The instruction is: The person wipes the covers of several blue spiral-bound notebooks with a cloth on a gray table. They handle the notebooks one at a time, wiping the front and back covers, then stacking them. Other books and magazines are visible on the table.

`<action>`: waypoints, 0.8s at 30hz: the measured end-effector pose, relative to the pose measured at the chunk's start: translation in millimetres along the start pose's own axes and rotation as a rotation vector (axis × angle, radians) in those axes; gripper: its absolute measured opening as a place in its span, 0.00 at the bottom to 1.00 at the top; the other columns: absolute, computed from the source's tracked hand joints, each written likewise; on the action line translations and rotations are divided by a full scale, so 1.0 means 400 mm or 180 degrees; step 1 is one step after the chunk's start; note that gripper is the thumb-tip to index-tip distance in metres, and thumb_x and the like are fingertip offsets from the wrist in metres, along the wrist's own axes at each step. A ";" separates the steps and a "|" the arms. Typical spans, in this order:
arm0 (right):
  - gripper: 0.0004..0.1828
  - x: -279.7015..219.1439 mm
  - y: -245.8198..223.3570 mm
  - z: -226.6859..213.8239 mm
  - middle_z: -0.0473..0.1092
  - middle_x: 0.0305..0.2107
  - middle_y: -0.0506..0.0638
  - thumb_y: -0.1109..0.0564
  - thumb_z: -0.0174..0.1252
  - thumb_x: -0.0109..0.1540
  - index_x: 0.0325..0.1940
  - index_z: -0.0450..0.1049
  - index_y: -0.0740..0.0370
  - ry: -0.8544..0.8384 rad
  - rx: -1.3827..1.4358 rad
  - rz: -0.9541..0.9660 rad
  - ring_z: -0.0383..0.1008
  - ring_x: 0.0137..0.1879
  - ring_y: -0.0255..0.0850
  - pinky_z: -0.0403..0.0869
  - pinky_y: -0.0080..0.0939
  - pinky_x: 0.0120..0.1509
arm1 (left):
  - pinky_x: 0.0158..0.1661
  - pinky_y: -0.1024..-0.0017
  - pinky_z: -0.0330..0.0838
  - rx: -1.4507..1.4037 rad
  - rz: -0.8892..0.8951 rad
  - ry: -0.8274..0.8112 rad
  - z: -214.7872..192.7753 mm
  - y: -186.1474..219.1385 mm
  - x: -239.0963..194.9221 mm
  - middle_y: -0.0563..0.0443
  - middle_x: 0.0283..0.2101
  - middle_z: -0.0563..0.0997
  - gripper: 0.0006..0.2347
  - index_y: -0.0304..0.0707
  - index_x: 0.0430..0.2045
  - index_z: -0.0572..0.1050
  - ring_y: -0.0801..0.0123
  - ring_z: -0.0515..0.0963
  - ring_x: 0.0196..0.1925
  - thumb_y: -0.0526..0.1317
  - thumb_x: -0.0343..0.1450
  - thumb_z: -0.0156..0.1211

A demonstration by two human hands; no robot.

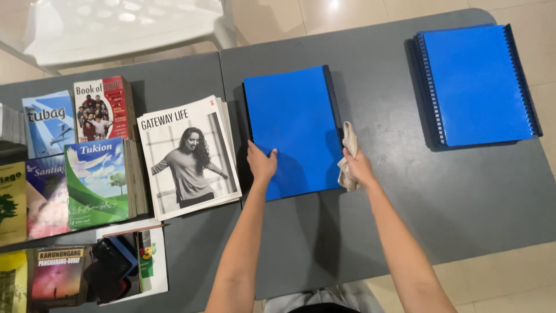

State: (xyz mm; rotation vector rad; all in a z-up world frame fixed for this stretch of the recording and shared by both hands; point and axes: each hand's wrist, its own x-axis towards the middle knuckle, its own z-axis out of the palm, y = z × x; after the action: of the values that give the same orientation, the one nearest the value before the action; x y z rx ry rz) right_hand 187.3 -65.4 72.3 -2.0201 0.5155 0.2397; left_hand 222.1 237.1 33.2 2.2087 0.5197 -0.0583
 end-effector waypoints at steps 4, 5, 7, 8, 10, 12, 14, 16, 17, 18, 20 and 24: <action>0.29 0.037 0.052 0.002 0.76 0.52 0.56 0.40 0.53 0.65 0.68 0.68 0.51 0.0061 -0.0086 -0.0114 0.76 0.58 0.49 0.71 0.48 0.61 | 0.66 0.52 0.58 0.0049 -0.0015 0.0055 0.016 0.003 0.004 0.26 0.68 0.60 0.45 0.23 0.70 0.45 0.35 0.61 0.69 0.45 0.66 0.72; 0.28 0.045 0.068 0.007 0.76 0.51 0.57 0.41 0.54 0.67 0.68 0.69 0.53 0.0085 -0.0310 -0.0168 0.76 0.57 0.50 0.71 0.47 0.60 | 0.66 0.52 0.58 0.0062 -0.0008 0.0058 0.015 0.003 0.003 0.26 0.69 0.60 0.45 0.23 0.70 0.45 0.35 0.61 0.69 0.45 0.66 0.72; 0.26 0.072 0.118 0.008 0.76 0.50 0.58 0.42 0.55 0.68 0.68 0.69 0.55 0.0104 -0.0523 -0.0220 0.75 0.56 0.50 0.71 0.47 0.59 | 0.66 0.53 0.58 0.0087 0.0001 0.0065 0.016 -0.015 0.008 0.26 0.69 0.60 0.45 0.23 0.71 0.45 0.35 0.61 0.69 0.45 0.66 0.72; 0.24 0.091 0.153 0.003 0.77 0.48 0.57 0.45 0.55 0.68 0.65 0.71 0.59 0.0106 -0.0111 -0.0207 0.77 0.54 0.47 0.72 0.45 0.57 | 0.68 0.53 0.57 0.0052 0.0023 0.0053 0.018 -0.030 0.015 0.26 0.70 0.59 0.45 0.23 0.71 0.45 0.36 0.60 0.70 0.46 0.66 0.71; 0.22 0.096 0.183 -0.019 0.78 0.46 0.56 0.48 0.56 0.68 0.63 0.73 0.62 0.0134 0.0321 -0.0194 0.78 0.51 0.44 0.74 0.42 0.55 | 0.69 0.53 0.56 0.0024 0.0076 0.0031 -0.005 0.000 0.004 0.26 0.70 0.58 0.46 0.23 0.71 0.44 0.36 0.59 0.71 0.47 0.66 0.71; 0.24 0.068 0.177 -0.055 0.75 0.45 0.53 0.51 0.56 0.67 0.65 0.71 0.64 0.0584 0.1357 -0.0190 0.75 0.48 0.39 0.73 0.40 0.51 | 0.69 0.44 0.48 0.0278 0.0060 0.0150 -0.054 0.089 -0.039 0.24 0.72 0.51 0.44 0.25 0.71 0.44 0.35 0.51 0.75 0.48 0.68 0.69; 0.24 0.072 0.235 -0.093 0.74 0.46 0.52 0.50 0.57 0.69 0.64 0.70 0.66 0.0775 0.1499 -0.0227 0.73 0.49 0.38 0.73 0.39 0.52 | 0.69 0.40 0.44 0.0465 0.0326 0.0328 -0.044 0.136 -0.070 0.22 0.73 0.49 0.43 0.25 0.71 0.44 0.34 0.47 0.76 0.47 0.69 0.67; 0.23 0.046 0.243 -0.147 0.73 0.46 0.52 0.50 0.58 0.70 0.64 0.70 0.68 0.0971 0.1638 -0.0262 0.72 0.49 0.37 0.72 0.38 0.53 | 0.68 0.37 0.41 0.0646 0.0596 0.0502 -0.011 0.185 -0.100 0.21 0.74 0.46 0.41 0.26 0.72 0.45 0.32 0.43 0.77 0.45 0.70 0.65; 0.23 0.019 0.219 -0.179 0.74 0.47 0.50 0.50 0.57 0.69 0.64 0.69 0.68 0.0937 0.1757 -0.0292 0.73 0.51 0.36 0.73 0.37 0.55 | 0.69 0.38 0.42 0.0620 0.0993 0.0616 0.012 0.210 -0.114 0.21 0.74 0.46 0.39 0.26 0.72 0.46 0.31 0.43 0.77 0.43 0.70 0.64; 0.24 -0.007 0.196 -0.214 0.74 0.49 0.48 0.50 0.56 0.69 0.64 0.68 0.68 0.0902 0.1875 -0.0322 0.74 0.52 0.34 0.73 0.36 0.56 | 0.71 0.39 0.42 0.0588 0.1390 0.0730 0.038 0.235 -0.129 0.21 0.75 0.47 0.38 0.27 0.72 0.48 0.30 0.43 0.78 0.41 0.70 0.63; 0.23 -0.009 0.234 -0.266 0.74 0.49 0.49 0.51 0.56 0.69 0.64 0.68 0.68 0.0873 0.2038 -0.0379 0.74 0.52 0.35 0.73 0.36 0.56 | 0.71 0.41 0.44 0.0475 0.1615 0.0619 0.096 0.296 -0.177 0.21 0.75 0.47 0.36 0.27 0.72 0.51 0.30 0.44 0.78 0.39 0.70 0.63; 0.23 0.006 0.327 -0.398 0.74 0.50 0.50 0.52 0.57 0.69 0.63 0.71 0.70 0.0924 0.1968 -0.0618 0.74 0.53 0.35 0.73 0.37 0.58 | 0.72 0.46 0.48 0.0182 0.2067 0.0239 0.271 0.395 -0.258 0.21 0.74 0.50 0.31 0.29 0.68 0.58 0.30 0.47 0.77 0.36 0.69 0.63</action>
State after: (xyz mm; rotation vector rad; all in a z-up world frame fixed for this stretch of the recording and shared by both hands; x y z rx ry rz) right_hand 122.7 -259.2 45.1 -1.4845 0.4927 -0.3067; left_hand 203.4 31.3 102.1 2.3396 -0.1789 0.3564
